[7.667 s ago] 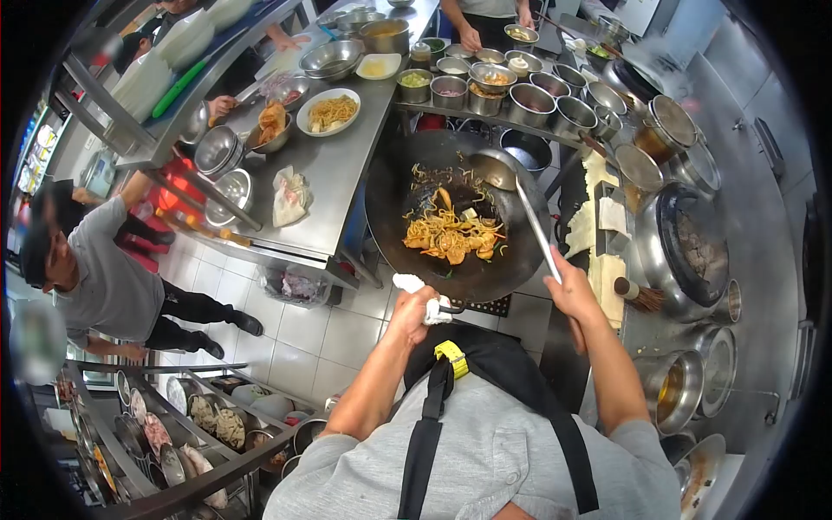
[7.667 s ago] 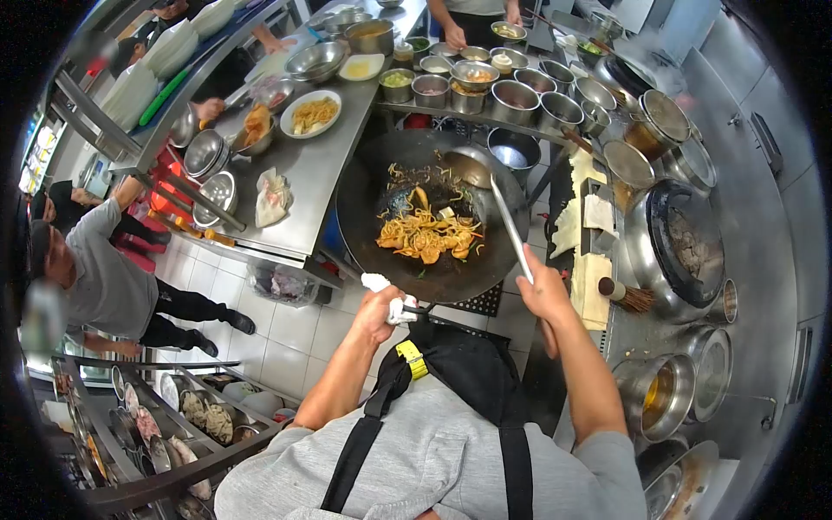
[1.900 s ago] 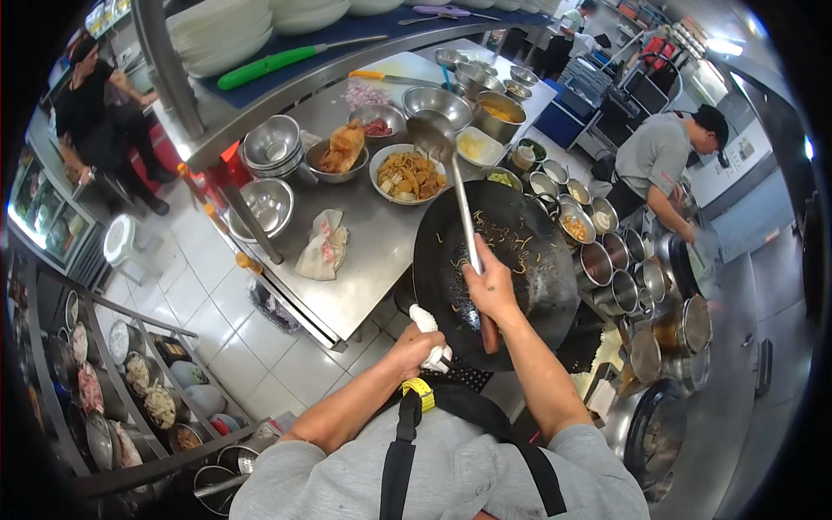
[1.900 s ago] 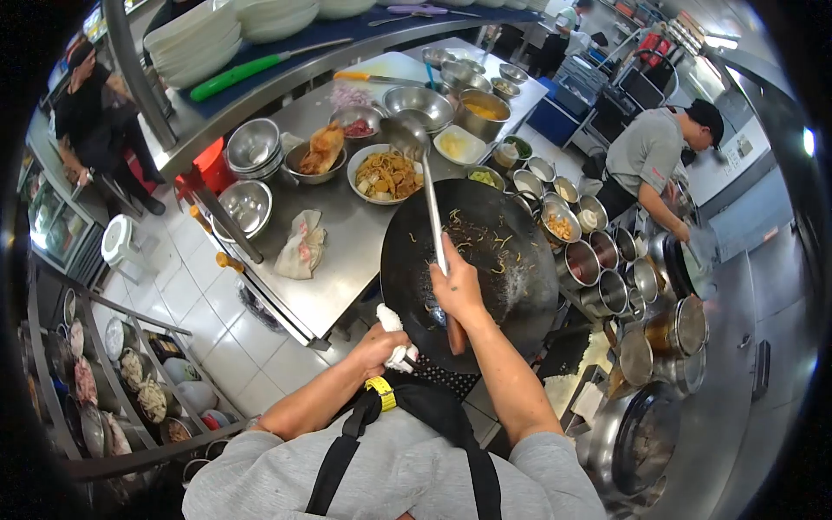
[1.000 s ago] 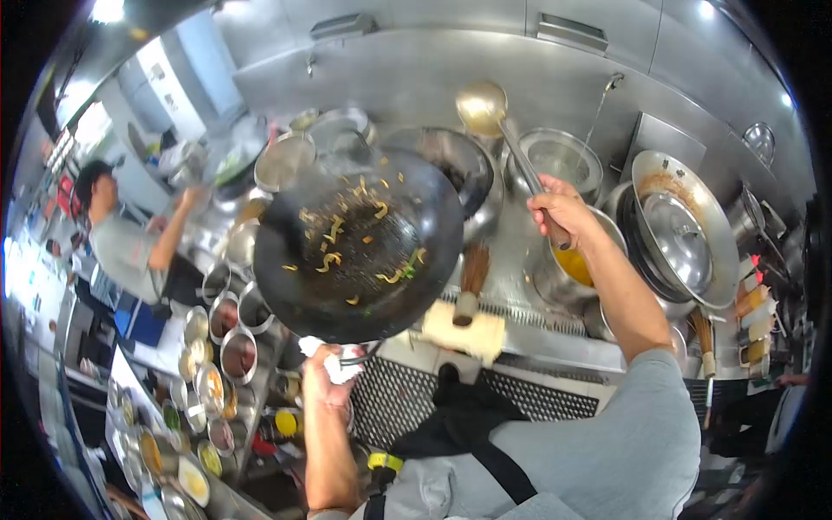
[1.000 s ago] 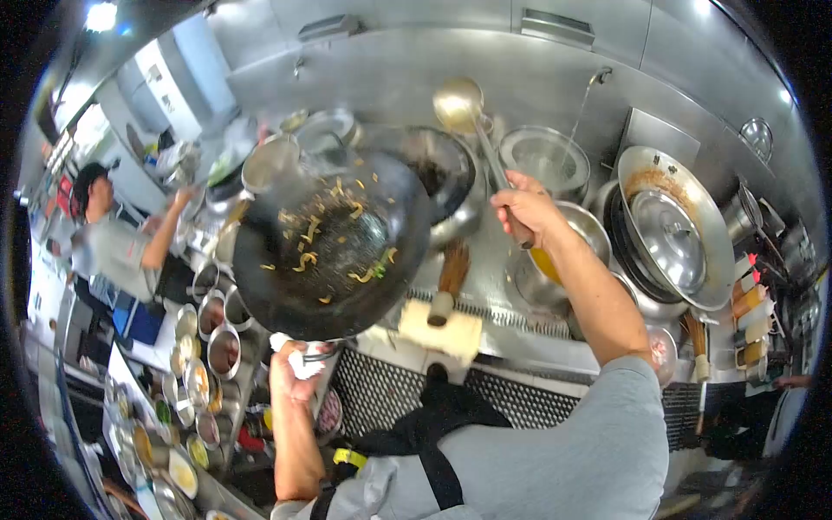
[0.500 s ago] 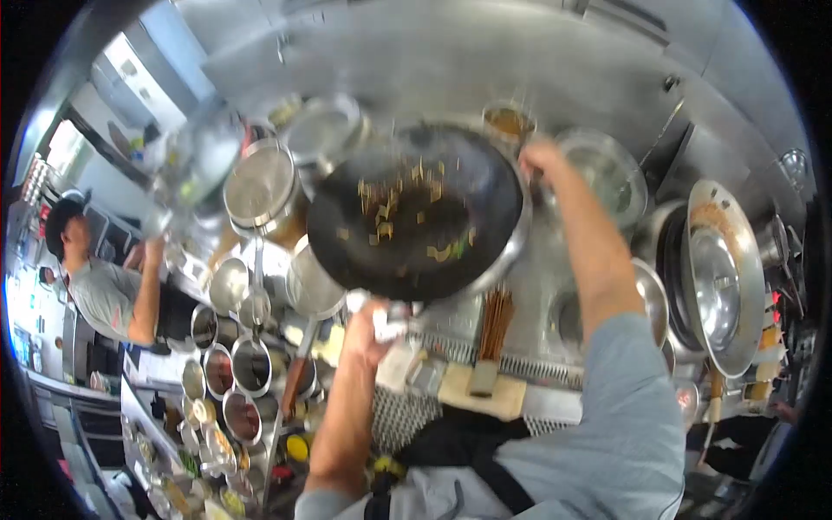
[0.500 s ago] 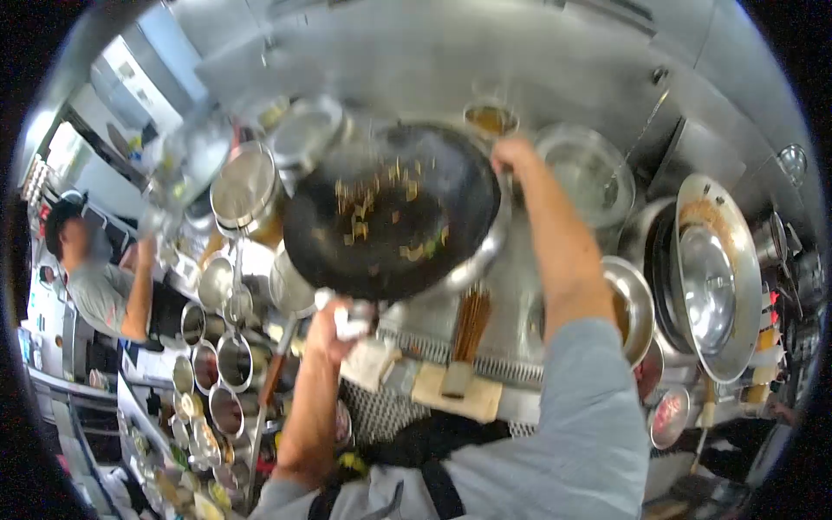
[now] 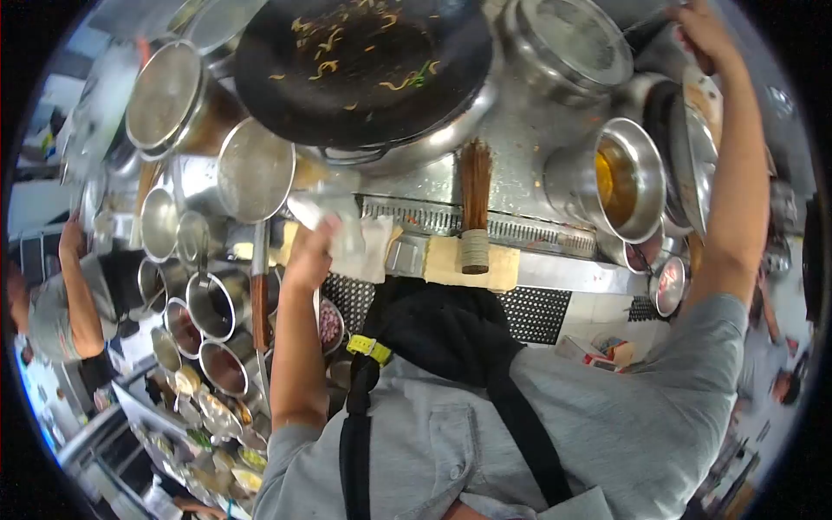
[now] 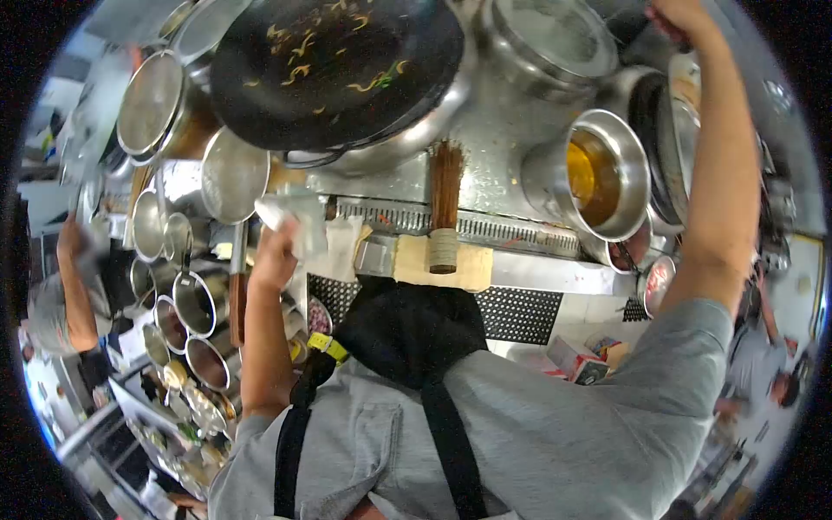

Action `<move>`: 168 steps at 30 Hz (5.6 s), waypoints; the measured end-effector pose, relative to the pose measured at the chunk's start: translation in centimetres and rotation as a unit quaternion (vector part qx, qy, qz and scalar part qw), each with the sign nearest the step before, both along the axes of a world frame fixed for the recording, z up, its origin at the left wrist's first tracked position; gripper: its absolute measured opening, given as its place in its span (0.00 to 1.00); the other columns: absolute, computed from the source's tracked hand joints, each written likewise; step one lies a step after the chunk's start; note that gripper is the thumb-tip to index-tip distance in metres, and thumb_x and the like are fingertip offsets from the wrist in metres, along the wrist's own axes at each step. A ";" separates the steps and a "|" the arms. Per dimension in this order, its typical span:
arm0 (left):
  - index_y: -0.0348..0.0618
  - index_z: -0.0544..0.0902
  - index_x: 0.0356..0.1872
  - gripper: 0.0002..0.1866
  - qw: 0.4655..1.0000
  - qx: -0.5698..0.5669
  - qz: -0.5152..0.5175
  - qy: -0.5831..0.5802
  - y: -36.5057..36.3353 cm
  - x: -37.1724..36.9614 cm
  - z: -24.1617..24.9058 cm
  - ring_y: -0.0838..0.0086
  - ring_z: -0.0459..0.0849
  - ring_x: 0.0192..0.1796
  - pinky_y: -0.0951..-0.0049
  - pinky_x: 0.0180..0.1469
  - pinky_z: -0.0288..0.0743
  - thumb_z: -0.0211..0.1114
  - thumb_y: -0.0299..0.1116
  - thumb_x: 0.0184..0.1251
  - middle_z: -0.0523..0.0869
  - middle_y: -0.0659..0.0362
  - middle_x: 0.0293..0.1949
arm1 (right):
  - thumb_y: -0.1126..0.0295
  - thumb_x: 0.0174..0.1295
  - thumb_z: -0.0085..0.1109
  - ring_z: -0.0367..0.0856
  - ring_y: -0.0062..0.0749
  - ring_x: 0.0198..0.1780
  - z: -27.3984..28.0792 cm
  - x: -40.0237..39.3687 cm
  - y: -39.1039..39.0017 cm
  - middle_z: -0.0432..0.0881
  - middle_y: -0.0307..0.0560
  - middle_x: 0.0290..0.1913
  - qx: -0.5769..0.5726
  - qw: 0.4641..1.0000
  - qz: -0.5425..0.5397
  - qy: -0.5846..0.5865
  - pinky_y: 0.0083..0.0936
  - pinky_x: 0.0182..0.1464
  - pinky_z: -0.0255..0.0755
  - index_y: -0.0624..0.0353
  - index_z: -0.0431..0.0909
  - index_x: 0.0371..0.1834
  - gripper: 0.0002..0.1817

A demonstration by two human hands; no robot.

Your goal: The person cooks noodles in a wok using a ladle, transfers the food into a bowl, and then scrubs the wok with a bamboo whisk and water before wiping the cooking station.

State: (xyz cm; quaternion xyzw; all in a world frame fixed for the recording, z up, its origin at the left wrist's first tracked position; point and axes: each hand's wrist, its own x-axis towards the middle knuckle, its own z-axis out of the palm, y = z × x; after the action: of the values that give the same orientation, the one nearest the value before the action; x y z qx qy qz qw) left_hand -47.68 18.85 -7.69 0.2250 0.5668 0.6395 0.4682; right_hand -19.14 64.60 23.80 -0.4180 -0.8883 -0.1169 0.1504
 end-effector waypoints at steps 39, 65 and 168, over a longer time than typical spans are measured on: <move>0.36 0.78 0.33 0.07 0.881 0.060 -0.265 0.387 -3.0 5.3 -3.1 0.64 0.82 0.30 0.68 0.34 0.75 0.62 0.25 0.52 0.82 0.50 0.27 | 0.76 0.59 0.51 0.69 0.20 0.18 -13.9 -0.6 -37.1 0.74 0.54 0.35 -0.716 0.427 0.027 0.551 0.13 0.11 0.63 0.66 0.58 0.64 0.28; 0.39 0.75 0.50 0.18 0.958 0.208 -0.052 -0.191 2.3 2.0 3.2 0.70 0.82 0.41 0.74 0.39 0.76 0.63 0.33 0.60 0.82 0.52 0.44 | 0.78 0.60 0.49 0.72 0.19 0.27 -12.8 7.0 -14.0 0.71 0.48 0.34 -0.738 0.186 0.165 0.627 0.10 0.21 0.67 0.78 0.66 0.38 0.10; 0.36 0.72 0.31 0.07 0.960 -0.002 0.274 -0.066 13.0 -8.2 0.2 0.67 0.79 0.23 0.63 0.20 0.78 0.58 0.27 0.52 0.78 0.55 0.24 | 0.58 0.45 0.63 0.80 0.51 0.44 -25.5 -37.4 -16.2 0.81 0.59 0.41 -0.255 0.909 0.139 0.299 0.39 0.47 0.73 0.57 0.82 0.35 0.17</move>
State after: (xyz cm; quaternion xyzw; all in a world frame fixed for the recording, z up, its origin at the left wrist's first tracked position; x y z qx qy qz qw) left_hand -55.86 31.84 -7.44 0.0181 0.5756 0.7556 0.3119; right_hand -56.53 48.44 -1.69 -0.3297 -0.8503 0.2661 0.3120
